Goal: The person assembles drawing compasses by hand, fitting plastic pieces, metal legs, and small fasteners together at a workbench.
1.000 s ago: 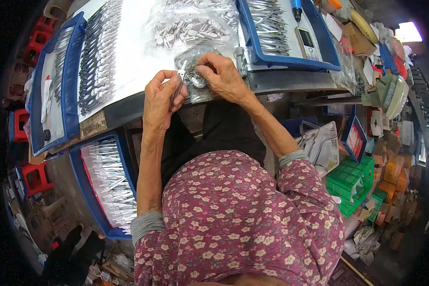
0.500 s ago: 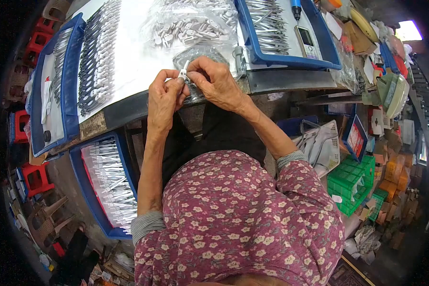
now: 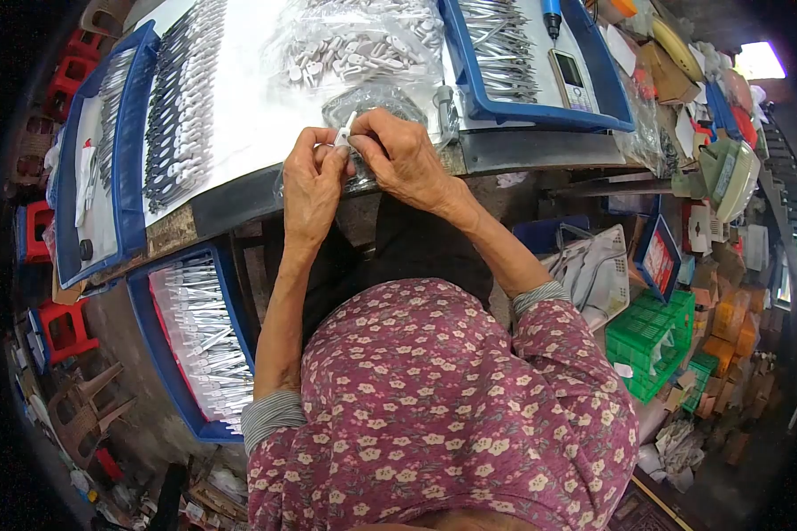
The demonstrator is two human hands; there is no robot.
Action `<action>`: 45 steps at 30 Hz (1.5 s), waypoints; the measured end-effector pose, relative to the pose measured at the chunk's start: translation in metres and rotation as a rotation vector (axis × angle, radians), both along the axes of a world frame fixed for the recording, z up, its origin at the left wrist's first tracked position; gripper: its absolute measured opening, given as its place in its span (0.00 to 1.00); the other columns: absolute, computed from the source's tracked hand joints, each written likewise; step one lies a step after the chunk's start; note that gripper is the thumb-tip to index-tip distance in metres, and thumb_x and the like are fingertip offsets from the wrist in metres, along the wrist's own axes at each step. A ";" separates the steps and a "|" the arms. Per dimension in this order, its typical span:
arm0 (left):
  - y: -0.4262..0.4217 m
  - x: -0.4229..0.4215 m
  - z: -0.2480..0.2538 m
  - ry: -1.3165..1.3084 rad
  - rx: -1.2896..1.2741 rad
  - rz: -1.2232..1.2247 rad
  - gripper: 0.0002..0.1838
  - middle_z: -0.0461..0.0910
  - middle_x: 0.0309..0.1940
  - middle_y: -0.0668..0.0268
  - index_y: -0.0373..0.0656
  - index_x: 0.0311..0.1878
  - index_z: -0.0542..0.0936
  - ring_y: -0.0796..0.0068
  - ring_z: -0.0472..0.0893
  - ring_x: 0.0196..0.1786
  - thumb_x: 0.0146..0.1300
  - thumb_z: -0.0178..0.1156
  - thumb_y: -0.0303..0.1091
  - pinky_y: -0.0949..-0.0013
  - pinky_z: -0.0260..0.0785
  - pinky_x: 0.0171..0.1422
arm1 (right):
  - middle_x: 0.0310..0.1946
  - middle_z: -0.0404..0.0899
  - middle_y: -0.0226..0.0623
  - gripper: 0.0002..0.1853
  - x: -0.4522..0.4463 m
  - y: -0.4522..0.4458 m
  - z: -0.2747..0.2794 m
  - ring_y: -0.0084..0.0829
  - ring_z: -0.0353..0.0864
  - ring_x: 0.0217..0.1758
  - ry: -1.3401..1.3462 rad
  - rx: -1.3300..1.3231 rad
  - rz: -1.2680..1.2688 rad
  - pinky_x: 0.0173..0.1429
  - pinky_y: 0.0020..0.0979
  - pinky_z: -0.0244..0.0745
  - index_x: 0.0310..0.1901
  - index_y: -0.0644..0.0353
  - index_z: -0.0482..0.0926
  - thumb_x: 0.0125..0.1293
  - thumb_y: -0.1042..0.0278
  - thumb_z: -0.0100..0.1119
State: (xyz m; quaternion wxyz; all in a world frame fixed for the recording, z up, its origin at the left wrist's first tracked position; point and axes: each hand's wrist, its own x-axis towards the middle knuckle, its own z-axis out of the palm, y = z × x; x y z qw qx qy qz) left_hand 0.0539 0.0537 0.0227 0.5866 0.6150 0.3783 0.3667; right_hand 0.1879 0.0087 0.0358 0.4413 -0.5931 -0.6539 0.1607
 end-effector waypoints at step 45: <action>0.002 -0.002 0.009 -0.235 -0.276 -0.244 0.09 0.74 0.18 0.69 0.41 0.36 0.71 0.87 0.66 0.17 0.62 0.56 0.35 0.83 0.55 0.18 | 0.22 0.72 0.25 0.13 0.021 -0.002 0.012 0.13 0.66 0.21 0.881 -0.401 0.207 0.24 0.16 0.57 0.42 0.65 0.74 0.57 0.68 0.59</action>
